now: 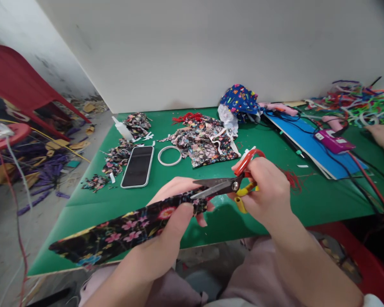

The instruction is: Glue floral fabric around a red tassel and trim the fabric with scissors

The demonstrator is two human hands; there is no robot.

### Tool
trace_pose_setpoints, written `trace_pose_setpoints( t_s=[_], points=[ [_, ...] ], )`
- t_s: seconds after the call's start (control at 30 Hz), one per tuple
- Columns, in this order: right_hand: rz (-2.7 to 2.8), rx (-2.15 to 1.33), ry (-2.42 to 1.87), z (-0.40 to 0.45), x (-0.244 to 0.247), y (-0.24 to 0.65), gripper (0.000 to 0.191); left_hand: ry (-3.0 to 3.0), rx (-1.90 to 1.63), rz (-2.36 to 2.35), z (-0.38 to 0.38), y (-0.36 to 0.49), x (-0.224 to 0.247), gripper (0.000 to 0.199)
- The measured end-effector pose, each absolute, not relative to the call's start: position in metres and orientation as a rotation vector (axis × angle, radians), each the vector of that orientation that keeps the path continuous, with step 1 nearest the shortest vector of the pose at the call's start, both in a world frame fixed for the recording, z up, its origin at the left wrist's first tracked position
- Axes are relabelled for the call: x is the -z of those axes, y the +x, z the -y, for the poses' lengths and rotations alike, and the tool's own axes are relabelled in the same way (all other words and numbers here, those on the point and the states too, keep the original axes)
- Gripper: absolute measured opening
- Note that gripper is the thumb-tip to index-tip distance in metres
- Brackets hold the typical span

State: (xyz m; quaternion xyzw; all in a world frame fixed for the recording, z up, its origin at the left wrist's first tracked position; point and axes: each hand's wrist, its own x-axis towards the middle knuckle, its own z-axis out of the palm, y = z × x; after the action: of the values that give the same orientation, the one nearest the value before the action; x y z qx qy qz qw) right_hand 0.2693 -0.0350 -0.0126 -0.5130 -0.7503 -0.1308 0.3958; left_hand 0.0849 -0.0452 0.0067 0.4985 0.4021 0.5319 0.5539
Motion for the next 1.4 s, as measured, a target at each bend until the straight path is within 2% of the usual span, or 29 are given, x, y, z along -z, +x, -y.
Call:
trace_pose_setpoints(
  t_s=[0.13,0.43,1.13,1.4],
  points=[
    [1.899,0.338,-1.264,0.035,0.013,0.272,0.014,1.274,-1.325,-0.774,0.045,0.087,-0.003,0.019],
    [1.872,0.451,-1.253,0.035,0.014,0.273,0.01,1.222,-1.327,-0.76,0.047,0.086,-0.004,0.02],
    [1.865,0.541,-1.308,0.037,0.009,0.271,0.017,1.261,-1.294,-0.804,0.043,0.082,0.001,0.019],
    [1.84,0.684,-1.306,0.037,0.008,0.272,0.027,1.201,-1.29,-0.742,0.042,0.08,0.005,0.016]
  ],
)
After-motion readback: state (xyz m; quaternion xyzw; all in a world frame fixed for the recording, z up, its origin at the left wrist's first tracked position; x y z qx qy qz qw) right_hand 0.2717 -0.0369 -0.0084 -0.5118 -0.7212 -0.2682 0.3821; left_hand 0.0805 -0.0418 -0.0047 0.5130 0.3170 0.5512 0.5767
